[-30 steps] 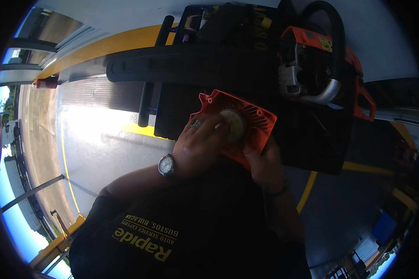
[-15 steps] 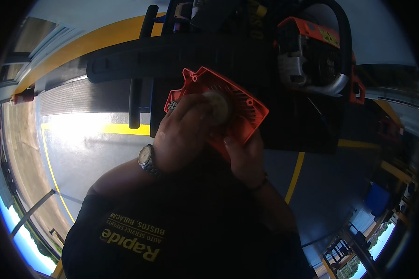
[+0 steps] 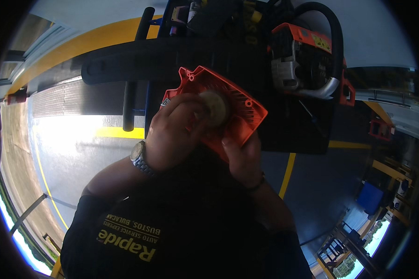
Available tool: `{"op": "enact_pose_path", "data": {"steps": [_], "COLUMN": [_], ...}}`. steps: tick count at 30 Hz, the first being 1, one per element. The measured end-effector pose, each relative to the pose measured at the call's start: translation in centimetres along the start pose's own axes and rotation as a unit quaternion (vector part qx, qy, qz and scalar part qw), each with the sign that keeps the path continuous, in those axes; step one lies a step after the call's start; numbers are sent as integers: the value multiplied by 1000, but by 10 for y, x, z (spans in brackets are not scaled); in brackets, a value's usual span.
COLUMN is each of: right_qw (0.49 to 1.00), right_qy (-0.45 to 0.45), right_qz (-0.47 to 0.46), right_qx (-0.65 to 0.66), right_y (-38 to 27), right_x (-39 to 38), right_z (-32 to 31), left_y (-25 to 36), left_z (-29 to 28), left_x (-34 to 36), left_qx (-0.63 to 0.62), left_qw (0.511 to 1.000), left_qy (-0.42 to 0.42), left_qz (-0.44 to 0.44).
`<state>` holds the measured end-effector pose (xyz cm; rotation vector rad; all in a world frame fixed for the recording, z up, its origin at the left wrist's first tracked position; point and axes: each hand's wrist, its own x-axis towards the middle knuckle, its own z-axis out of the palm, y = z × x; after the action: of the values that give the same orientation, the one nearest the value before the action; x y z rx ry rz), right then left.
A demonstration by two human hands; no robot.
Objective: The person removes the red starter housing from a chainsaw, uses a screwdriver to adjust the internal spool, and then reattaches the housing to the chainsaw body.
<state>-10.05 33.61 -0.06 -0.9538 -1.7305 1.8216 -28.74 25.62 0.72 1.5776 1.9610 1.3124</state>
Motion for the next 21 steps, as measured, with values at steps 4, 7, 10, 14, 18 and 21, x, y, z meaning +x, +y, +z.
{"op": "enact_pose_path", "data": {"steps": [4, 7, 10, 14, 18, 21], "right_qw": [992, 997, 997, 996, 997, 998], "right_qy": [20, -15, -14, 27, 18, 7], "right_qz": [-9, -44, -73, -34, -40, -42], "right_qx": [121, 65, 6, 76, 64, 55], "right_y": [0, 1, 1, 0, 2, 1], "right_x": [1, -1, -1, -1, 2, 6], "right_z": [12, 11, 15, 29, 30, 33], "left_y": [2, -1, 1, 6, 0, -5], "left_z": [3, 7, 5, -5, -7, -10], "left_x": [-1, -2, -1, 2, 1, 2], "left_qx": [71, 119, 120, 75, 48, 34], "left_qw": [995, 988, 989, 996, 998, 999], "left_qy": [18, 39, 26, 19, 31, 29], "left_qz": [61, 92, 84, 32, 24, 19]}}
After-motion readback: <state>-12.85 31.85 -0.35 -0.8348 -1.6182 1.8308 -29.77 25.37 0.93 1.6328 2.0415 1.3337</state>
